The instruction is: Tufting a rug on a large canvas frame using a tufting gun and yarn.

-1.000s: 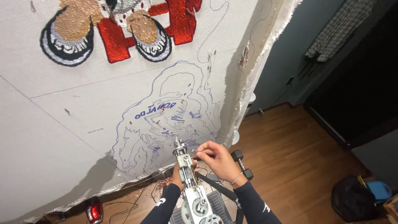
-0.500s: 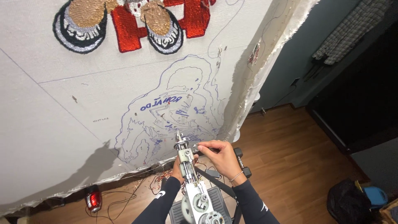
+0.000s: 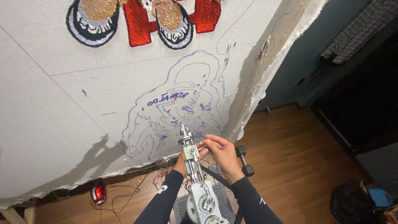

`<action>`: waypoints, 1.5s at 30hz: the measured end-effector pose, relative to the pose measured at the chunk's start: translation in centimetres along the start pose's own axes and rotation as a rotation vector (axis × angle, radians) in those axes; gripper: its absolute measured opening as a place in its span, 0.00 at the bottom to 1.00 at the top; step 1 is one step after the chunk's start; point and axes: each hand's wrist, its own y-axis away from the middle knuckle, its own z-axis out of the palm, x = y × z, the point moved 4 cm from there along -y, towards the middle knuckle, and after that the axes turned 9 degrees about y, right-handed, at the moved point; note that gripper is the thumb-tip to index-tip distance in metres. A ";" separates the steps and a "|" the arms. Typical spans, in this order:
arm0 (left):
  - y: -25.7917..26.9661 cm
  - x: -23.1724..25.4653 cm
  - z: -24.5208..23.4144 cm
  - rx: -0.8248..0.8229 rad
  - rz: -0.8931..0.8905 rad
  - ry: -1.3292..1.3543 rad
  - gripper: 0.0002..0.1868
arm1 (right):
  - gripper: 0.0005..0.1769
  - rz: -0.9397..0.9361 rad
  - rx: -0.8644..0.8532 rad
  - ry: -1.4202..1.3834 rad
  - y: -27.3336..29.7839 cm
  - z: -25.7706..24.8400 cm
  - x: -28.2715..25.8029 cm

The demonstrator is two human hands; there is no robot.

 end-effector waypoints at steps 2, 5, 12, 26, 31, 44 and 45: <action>-0.1 -1.4 -0.2 0.012 -0.019 0.018 0.19 | 0.19 -0.036 0.031 0.020 0.2 0.6 0.4; -0.9 -3.8 -0.8 0.019 -0.022 0.077 0.17 | 0.19 -0.097 0.069 0.069 -0.3 0.2 1.8; 0.8 1.9 0.7 -0.012 0.000 -0.103 0.14 | 0.22 -0.136 0.019 0.206 0.3 -2.7 -1.0; 0.8 4.8 2.7 -0.101 0.057 -0.018 0.13 | 0.12 -0.163 -0.154 0.667 3.1 -6.0 -3.8; 1.0 6.4 3.3 -0.063 0.152 -0.101 0.15 | 0.11 -0.183 -0.170 0.629 2.6 -6.8 -3.8; -0.4 3.1 3.2 0.046 0.162 0.076 0.16 | 0.18 -0.161 -0.319 0.537 -1.7 -9.0 -2.8; -0.6 3.1 3.3 0.051 0.170 0.066 0.16 | 0.20 -0.101 -0.334 0.465 -2.3 -9.4 -1.7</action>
